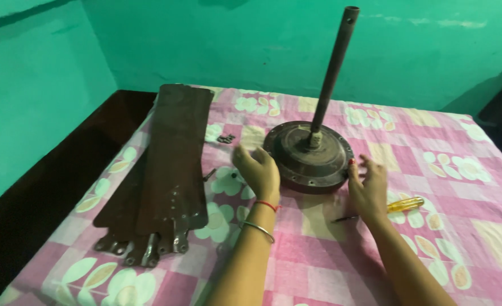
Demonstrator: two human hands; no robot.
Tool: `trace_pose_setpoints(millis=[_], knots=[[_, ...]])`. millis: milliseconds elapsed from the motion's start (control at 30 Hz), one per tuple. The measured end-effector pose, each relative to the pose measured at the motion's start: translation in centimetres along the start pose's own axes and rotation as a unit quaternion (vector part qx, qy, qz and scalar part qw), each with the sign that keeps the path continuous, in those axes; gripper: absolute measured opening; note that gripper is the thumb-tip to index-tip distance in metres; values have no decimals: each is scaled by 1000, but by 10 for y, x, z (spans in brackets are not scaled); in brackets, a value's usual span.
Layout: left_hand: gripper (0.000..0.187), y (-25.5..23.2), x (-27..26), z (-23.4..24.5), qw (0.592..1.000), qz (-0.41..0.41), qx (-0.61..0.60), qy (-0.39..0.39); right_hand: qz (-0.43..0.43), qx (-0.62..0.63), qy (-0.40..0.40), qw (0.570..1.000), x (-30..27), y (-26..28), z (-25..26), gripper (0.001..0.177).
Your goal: The person assembles a ceiling fan motor housing on a table. They use a screwdriver to tighten screws into the motor base, then attach a metal bracket to the central shaft and secure it with a screw.
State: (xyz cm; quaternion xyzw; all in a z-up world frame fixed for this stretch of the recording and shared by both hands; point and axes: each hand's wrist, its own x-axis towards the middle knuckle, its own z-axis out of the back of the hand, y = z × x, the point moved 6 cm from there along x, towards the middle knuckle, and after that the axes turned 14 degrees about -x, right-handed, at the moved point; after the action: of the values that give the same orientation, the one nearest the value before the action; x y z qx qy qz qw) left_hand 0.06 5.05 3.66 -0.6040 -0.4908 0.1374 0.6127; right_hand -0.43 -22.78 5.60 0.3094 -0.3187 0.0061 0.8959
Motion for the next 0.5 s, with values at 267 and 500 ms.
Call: trace_pose_setpoints(millis=[267,500], knots=[[20,-15,64,74,933,42,349,76,317,-6,31,948,-31,144,-11,16],[30,3,77,85,887,109,416,168,313,-18,265,912,-42,227,-105,22]])
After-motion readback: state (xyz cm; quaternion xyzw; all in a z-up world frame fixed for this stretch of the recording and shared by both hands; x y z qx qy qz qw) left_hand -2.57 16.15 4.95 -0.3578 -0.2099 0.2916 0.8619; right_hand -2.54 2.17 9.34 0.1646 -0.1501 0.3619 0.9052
